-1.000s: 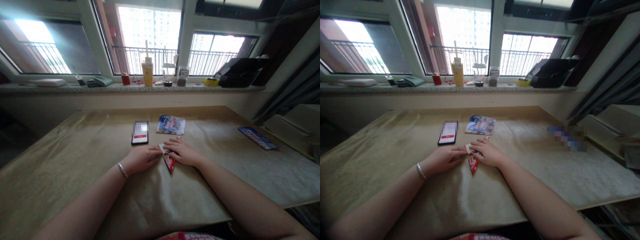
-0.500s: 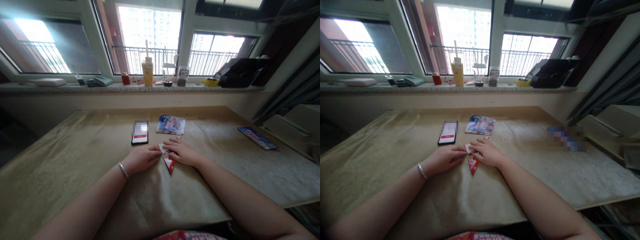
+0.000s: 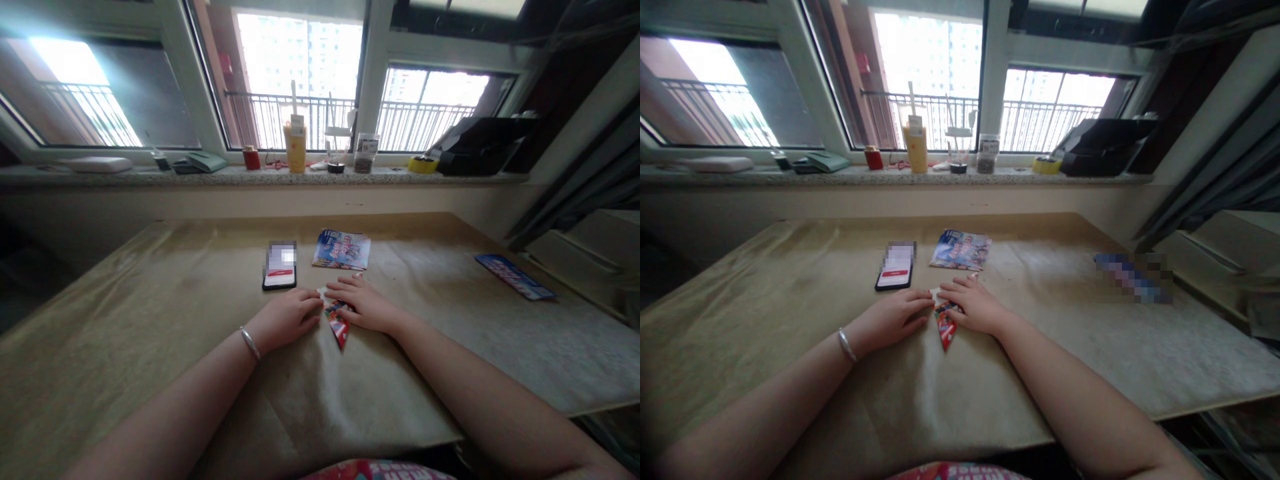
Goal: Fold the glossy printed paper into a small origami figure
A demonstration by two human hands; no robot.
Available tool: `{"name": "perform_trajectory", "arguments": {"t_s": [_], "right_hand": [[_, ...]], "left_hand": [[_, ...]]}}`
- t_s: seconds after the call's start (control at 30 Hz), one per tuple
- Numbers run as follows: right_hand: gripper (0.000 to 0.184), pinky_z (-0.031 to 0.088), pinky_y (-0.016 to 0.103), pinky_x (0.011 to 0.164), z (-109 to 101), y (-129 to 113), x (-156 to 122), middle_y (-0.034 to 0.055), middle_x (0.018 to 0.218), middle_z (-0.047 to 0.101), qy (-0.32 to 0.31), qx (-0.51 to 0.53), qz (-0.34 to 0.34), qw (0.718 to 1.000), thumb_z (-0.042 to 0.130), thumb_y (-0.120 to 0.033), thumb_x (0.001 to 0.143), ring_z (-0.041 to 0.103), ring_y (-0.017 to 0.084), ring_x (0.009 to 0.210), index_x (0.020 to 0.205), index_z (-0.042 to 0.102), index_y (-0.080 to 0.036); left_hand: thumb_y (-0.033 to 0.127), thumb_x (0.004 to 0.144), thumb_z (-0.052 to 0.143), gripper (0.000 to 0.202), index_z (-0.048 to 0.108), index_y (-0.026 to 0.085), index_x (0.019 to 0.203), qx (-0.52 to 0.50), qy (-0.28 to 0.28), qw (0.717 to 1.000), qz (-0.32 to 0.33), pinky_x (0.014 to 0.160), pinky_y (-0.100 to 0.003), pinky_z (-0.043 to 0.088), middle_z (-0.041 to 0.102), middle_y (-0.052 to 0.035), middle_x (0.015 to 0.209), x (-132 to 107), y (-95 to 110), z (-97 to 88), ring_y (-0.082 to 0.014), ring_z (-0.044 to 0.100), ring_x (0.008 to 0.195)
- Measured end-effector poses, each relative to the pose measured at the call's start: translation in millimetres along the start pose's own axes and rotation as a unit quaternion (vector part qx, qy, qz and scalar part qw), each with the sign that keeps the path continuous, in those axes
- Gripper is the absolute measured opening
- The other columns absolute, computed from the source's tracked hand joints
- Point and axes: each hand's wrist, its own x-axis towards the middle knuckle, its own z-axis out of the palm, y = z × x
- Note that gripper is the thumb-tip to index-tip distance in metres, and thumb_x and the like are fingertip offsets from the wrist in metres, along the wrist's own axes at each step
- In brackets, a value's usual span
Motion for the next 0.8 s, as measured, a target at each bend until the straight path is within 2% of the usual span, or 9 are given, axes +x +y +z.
{"name": "perform_trajectory", "arguments": {"t_s": [0.33, 0.53, 0.8], "right_hand": [[0.047, 0.024, 0.053, 0.107, 0.6, 0.9, 1.1, 0.0072, 0.138, 0.048, 0.006, 0.011, 0.004, 1.0, 0.053, -0.037, 0.084, 0.038, 0.03, 0.128, 0.128, 0.052, -0.023], [0.047, 0.022, 0.055, 0.108, 1.7, 1.4, 0.7, 0.0078, 0.137, 0.048, 0.008, 0.016, 0.008, 1.0, 0.054, -0.038, 0.083, 0.038, 0.03, 0.129, 0.127, 0.053, -0.021], [0.046, 0.021, 0.056, 0.108, 2.2, 4.2, 0.7, 0.0101, 0.137, 0.048, 0.012, 0.047, 0.008, 0.999, 0.058, -0.037, 0.081, 0.038, 0.031, 0.13, 0.124, 0.055, -0.021]], "left_hand": [[0.024, 0.086, 0.051, 0.018, 0.062, 0.017, 0.099, 0.024, 0.026, 0.997, -0.062, 0.092, -0.036, 0.046, 0.06, -0.0094, 0.111, 1.7, 11.8, 9.6, -0.0222, 0.055, 0.103], [0.026, 0.089, 0.047, 0.019, 0.059, 0.016, 0.098, 0.037, 0.02, 0.997, -0.07, 0.091, -0.036, 0.046, 0.06, -0.0101, 0.106, 4.0, 17.6, 9.0, -0.0226, 0.055, 0.102], [0.039, 0.09, 0.044, 0.033, 0.058, 0.012, 0.103, 0.087, 0.019, 0.99, -0.107, 0.086, -0.039, 0.048, 0.058, -0.0144, 0.102, 10.3, 29.2, 13.9, -0.0255, 0.054, 0.098]]}}
